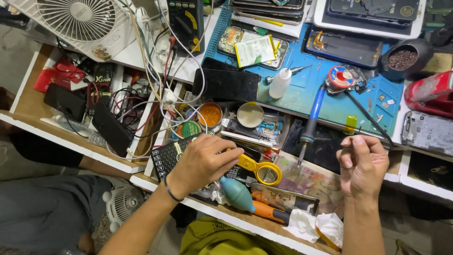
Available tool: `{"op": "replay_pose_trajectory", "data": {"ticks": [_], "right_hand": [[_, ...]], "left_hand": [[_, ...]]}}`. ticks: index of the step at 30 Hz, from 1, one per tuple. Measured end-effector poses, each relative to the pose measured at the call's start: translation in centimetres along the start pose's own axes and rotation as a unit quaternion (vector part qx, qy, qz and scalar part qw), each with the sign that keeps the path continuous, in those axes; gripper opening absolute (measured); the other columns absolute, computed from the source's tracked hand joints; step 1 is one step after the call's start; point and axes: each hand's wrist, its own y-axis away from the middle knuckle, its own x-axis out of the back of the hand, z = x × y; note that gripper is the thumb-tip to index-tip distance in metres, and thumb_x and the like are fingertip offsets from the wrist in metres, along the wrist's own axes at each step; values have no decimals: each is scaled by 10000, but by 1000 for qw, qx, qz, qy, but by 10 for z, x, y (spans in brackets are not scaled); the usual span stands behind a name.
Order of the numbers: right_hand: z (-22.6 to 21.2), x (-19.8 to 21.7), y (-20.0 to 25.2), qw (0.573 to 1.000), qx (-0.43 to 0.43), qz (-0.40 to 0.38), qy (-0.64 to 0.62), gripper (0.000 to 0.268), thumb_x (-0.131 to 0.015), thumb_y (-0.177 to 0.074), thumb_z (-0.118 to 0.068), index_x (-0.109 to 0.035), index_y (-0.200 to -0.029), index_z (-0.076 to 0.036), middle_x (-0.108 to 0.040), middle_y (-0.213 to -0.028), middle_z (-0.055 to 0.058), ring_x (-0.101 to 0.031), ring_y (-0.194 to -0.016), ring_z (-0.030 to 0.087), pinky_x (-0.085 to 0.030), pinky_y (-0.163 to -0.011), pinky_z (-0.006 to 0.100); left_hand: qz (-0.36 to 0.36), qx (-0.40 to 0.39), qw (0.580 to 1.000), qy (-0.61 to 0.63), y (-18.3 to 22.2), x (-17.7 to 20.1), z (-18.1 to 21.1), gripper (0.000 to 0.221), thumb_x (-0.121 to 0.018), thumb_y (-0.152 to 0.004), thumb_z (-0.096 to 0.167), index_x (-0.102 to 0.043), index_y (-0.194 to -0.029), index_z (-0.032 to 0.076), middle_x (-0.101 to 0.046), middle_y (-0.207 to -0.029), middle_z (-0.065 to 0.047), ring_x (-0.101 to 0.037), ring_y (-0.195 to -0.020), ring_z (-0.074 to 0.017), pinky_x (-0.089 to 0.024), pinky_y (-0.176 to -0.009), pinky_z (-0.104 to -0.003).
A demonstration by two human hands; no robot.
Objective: Inspecting and preparing small electronic components for soldering on a mobile phone repair bench.
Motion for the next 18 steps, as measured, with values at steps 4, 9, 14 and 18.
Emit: {"op": "replay_pose_trajectory", "data": {"ticks": [4,9,14,18], "right_hand": [[-1,2,-1,1000,-17,-10,-12,145,-702,-1029,-151,-638,-899,-150,-674,-867,100,-448,-474,39,-418,-538,177],[2,10,-7,999,-41,-9,16,174,-790,-1001,-264,-650,-941,-181,-704,-926,36,-466,-473,-12,-557,-643,205],[-14,-1,-7,997,-71,9,28,111,-774,-1014,-217,-671,-978,-199,-735,-953,28,-481,-452,-28,-559,-591,195],[-27,-14,-3,996,-71,9,45,108,-773,-1018,-195,-677,-981,-228,-752,-980,42,-506,-453,-23,-528,-555,158]], "left_hand": [[6,16,1000,2,5,22,-6,210,-743,-962,140,-723,-1161,79,-733,-1056,-80,-697,-913,-240,-537,-724,-387],[23,8,999,-26,11,38,-13,204,-759,-969,155,-728,-1156,79,-732,-1050,-92,-697,-863,-238,-558,-730,-395],[46,11,998,-42,7,77,-21,170,-748,-978,122,-734,-1138,65,-756,-1032,-84,-711,-871,-217,-545,-717,-361],[59,21,995,-77,7,99,-23,183,-763,-981,111,-744,-1154,53,-750,-1066,-96,-710,-879,-232,-562,-744,-357]]}}
